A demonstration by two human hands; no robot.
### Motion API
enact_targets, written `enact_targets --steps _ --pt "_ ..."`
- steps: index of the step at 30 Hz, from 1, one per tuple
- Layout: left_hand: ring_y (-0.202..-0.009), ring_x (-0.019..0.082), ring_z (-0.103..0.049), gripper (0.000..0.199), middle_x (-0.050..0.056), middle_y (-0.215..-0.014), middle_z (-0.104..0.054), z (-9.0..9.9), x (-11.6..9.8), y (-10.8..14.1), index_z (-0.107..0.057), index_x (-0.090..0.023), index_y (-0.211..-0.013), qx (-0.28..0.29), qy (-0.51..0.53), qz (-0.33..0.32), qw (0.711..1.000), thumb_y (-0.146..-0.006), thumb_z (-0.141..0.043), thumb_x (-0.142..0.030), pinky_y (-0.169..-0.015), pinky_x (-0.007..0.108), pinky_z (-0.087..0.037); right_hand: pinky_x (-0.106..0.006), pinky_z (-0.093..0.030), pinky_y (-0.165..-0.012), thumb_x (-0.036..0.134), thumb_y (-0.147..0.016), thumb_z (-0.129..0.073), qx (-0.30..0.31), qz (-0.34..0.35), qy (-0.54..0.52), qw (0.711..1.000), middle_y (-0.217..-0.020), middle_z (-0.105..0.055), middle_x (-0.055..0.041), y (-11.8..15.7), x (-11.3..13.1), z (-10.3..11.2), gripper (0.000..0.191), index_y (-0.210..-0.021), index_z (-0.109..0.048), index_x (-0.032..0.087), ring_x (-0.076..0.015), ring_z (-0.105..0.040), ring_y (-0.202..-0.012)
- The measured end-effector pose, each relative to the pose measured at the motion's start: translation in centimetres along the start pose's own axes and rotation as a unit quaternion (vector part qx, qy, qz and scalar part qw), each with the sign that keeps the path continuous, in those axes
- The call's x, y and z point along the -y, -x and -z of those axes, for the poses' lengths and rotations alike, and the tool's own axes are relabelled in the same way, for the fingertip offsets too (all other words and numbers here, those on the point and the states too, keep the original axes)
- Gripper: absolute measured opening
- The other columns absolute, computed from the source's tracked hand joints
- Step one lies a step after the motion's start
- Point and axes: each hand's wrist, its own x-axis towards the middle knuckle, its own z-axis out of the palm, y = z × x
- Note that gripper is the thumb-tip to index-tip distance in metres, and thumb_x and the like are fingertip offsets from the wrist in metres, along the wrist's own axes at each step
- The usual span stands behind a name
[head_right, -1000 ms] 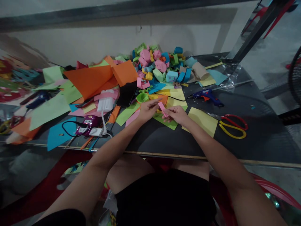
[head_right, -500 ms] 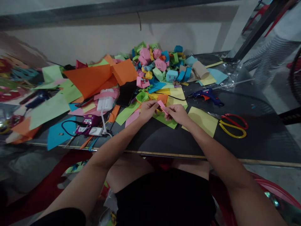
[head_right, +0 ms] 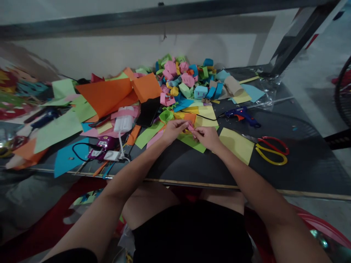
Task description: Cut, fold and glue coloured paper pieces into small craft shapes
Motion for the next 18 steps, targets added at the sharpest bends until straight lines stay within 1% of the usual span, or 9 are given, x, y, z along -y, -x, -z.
enact_targets --steps 2,6,11,15,18 --pt "-0.062 0.010 -0.061 0.047 0.004 -0.076 -0.075 0.01 -0.29 0.00 -0.080 -0.015 -0.082 -0.013 -0.028 0.016 0.999 -0.070 -0.082 -0.060 -0.056 0.020 -0.049 -0.030 -0.055 -0.060 0.070 -0.083 -0.064 0.007 0.009 0.018 1.000 -0.067 -0.075 -0.0044 0.04 0.19 -0.01 0.052 -0.069 -0.072 0.021 -0.0192 -0.071 -0.057" --pt "-0.056 0.009 -0.057 0.047 0.003 -0.066 -0.070 -0.05 -0.40 -0.07 -0.077 -0.014 -0.073 -0.030 -0.020 0.027 0.999 -0.068 -0.083 -0.061 -0.052 0.020 -0.047 -0.029 -0.055 -0.059 0.071 -0.083 -0.063 0.016 0.005 0.000 1.000 -0.070 -0.075 -0.0050 0.00 0.37 0.00 0.052 -0.074 -0.074 0.021 -0.0177 -0.070 -0.056" --pt "-0.052 0.008 -0.054 0.049 0.001 -0.059 -0.067 -0.27 -0.26 0.02 -0.076 -0.015 -0.068 -0.053 0.010 0.009 0.998 -0.065 -0.084 -0.063 -0.050 0.021 -0.045 -0.029 -0.052 -0.059 0.063 -0.087 -0.062 0.012 0.020 0.018 1.000 -0.068 -0.075 -0.0052 -0.04 0.41 0.19 0.048 -0.074 -0.075 0.020 -0.0161 -0.068 -0.056" --pt "-0.052 0.008 -0.054 0.050 0.001 -0.057 -0.066 -0.45 -0.30 0.20 -0.075 -0.015 -0.066 -0.061 0.019 -0.021 0.998 -0.064 -0.084 -0.065 -0.050 0.022 -0.043 -0.029 -0.051 -0.061 0.063 -0.088 -0.062 0.000 0.031 0.042 0.999 -0.067 -0.074 -0.0049 0.03 0.60 0.28 0.047 -0.073 -0.076 0.020 -0.0169 -0.068 -0.058" --pt "-0.052 0.008 -0.055 0.049 0.002 -0.059 -0.068 -0.44 -0.35 0.31 -0.076 -0.016 -0.066 -0.066 0.018 -0.034 0.997 -0.065 -0.084 -0.065 -0.050 0.021 -0.043 -0.029 -0.050 -0.061 0.061 -0.089 -0.062 -0.010 0.035 0.048 0.998 -0.069 -0.075 -0.0058 0.08 0.61 0.26 0.046 -0.077 -0.078 0.020 -0.0174 -0.068 -0.060"
